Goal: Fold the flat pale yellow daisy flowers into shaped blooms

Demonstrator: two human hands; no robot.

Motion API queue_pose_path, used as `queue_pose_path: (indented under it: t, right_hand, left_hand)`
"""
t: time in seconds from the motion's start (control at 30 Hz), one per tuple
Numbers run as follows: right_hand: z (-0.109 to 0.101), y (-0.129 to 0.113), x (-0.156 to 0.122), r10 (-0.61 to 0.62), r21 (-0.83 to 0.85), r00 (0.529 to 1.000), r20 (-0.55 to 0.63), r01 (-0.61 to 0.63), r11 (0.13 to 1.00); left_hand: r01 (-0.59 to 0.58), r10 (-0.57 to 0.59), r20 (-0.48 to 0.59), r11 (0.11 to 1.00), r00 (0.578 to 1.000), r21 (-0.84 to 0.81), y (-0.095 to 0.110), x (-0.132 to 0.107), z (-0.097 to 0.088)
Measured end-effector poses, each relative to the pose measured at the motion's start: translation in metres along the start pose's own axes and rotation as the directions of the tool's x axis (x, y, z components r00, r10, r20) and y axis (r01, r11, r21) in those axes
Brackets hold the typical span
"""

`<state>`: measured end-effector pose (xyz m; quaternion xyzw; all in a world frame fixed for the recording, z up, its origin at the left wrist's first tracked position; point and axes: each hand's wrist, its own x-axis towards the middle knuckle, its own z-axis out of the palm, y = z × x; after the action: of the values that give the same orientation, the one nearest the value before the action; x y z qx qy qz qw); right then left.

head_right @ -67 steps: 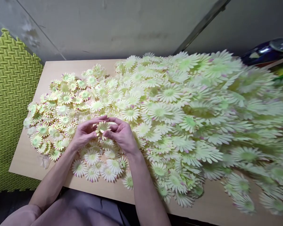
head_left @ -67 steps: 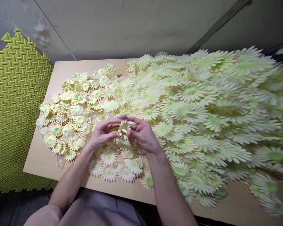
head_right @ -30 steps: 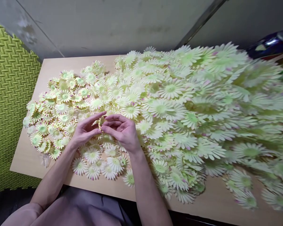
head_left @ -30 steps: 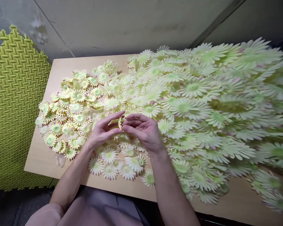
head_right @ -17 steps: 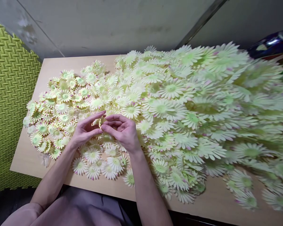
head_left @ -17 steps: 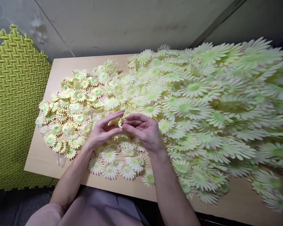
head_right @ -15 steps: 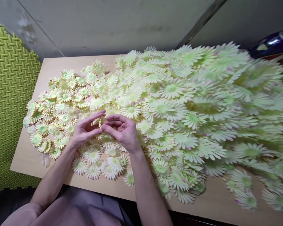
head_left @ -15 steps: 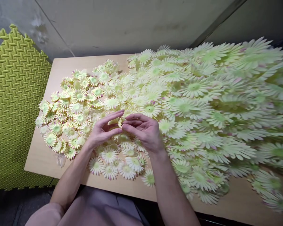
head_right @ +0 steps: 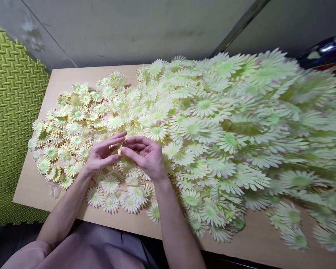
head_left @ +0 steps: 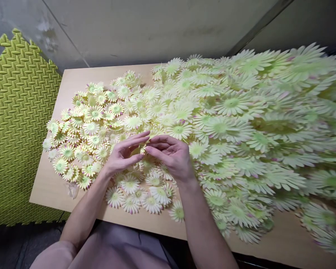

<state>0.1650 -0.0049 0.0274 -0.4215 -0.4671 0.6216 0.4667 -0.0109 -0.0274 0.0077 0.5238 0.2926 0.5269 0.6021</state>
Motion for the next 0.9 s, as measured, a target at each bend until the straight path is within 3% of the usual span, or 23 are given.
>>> queue_pose_path:
  t: [0.2, 0.57, 0.9]
  right_hand:
    - [-0.001, 0.001, -0.001, 0.033, 0.055, 0.999, 0.010, -0.033, 0.998]
    - [0.001, 0.006, -0.003, 0.044, 0.219, 0.996, 0.076, -0.060, 0.974]
    - [0.003, 0.006, -0.002, 0.049, 0.119, 0.999, -0.004, -0.048, 0.992]
  left_hand:
    - [0.024, -0.023, -0.072, 1.000, 0.997, 0.015, 0.004, 0.001, 0.003]
    - [0.023, -0.029, -0.084, 0.998, 0.996, -0.060, 0.006, 0.000, 0.008]
    - [0.060, -0.065, -0.198, 0.998, 0.978, -0.028, 0.005, -0.001, 0.010]
